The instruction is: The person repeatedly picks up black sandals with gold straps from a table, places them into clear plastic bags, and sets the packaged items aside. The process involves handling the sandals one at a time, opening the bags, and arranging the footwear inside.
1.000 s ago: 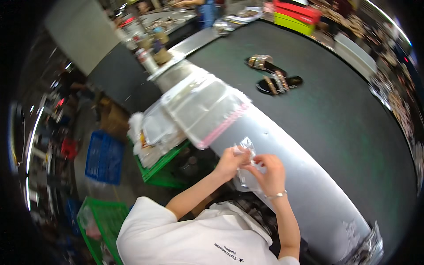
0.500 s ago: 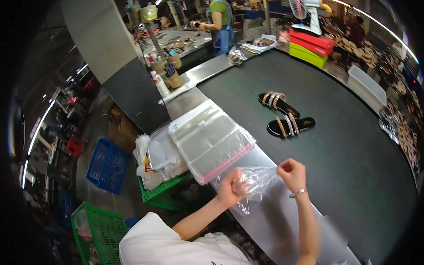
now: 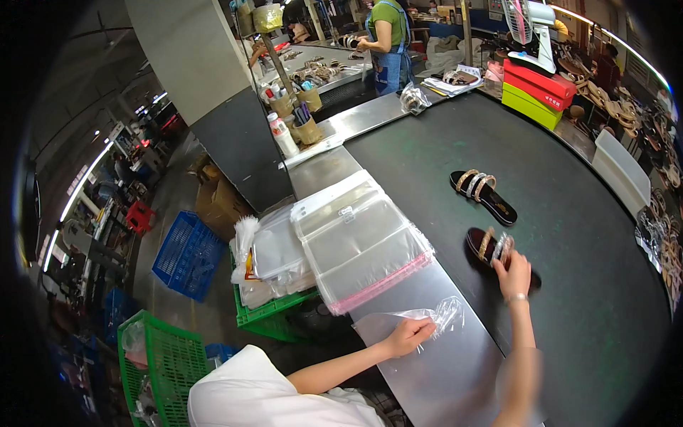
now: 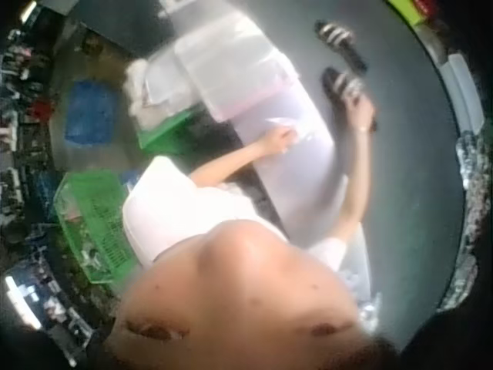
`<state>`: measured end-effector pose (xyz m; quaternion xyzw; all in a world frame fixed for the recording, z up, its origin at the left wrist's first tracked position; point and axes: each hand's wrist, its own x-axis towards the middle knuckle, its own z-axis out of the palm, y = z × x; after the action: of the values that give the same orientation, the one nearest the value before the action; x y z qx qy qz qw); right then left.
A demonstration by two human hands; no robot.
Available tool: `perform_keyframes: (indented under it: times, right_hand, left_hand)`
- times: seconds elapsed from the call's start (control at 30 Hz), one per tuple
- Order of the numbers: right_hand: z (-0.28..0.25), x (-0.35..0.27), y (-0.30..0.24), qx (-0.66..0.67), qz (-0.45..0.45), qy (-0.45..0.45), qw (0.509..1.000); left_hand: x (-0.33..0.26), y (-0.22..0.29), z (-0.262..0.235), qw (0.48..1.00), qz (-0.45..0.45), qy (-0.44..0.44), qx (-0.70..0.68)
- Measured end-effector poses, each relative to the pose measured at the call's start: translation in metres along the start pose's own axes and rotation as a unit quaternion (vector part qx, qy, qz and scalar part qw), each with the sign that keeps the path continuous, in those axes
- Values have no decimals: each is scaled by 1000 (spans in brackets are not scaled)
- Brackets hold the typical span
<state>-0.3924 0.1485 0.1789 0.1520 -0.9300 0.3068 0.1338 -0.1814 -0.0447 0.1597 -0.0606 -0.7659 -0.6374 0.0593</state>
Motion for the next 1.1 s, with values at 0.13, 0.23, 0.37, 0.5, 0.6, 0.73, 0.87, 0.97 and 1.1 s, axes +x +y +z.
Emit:
perform_keyframes:
  times: [0.13, 0.23, 0.37, 0.5, 0.6, 0.73, 0.87, 0.97, 1.1]
  right_hand:
    - [-64, -80, -60, 127, 79, 28, 988]
    - [-94, -162, -73, -2, 101, 101, 990]
    - [-114, -241, -80, -182, 112, -37, 976]
    - [-123, -312, -58, -271, 207, -89, 936]
    - [-140, -319, -75, -115, 253, -133, 951]
    - [-133, -338, -59, 195, 326, -62, 923]
    - [-136, -318, -111, 284, 293, 29, 913]
    - [-138, -310, -104, 155, 141, -46, 977]
    - [-145, -313, -113, -27, 100, -154, 983]
  left_hand:
    - [-2, -7, -5, 999, 18, 22, -20]
    - [0, -8, -2, 999, 8, 10, -30]
    - [1, -14, 0, 987, -9, 33, -155]
    - [3, -1, -4, 921, -87, 0, -379]
    - [-8, 20, -3, 857, -134, -34, -497]
    - [-23, 37, 4, 803, -218, -53, -552]
    - [-42, 36, 14, 767, -292, -51, -569]
    - [-53, 28, 17, 765, -323, -12, -557]
    - [-57, 23, 21, 902, -239, 27, -358]
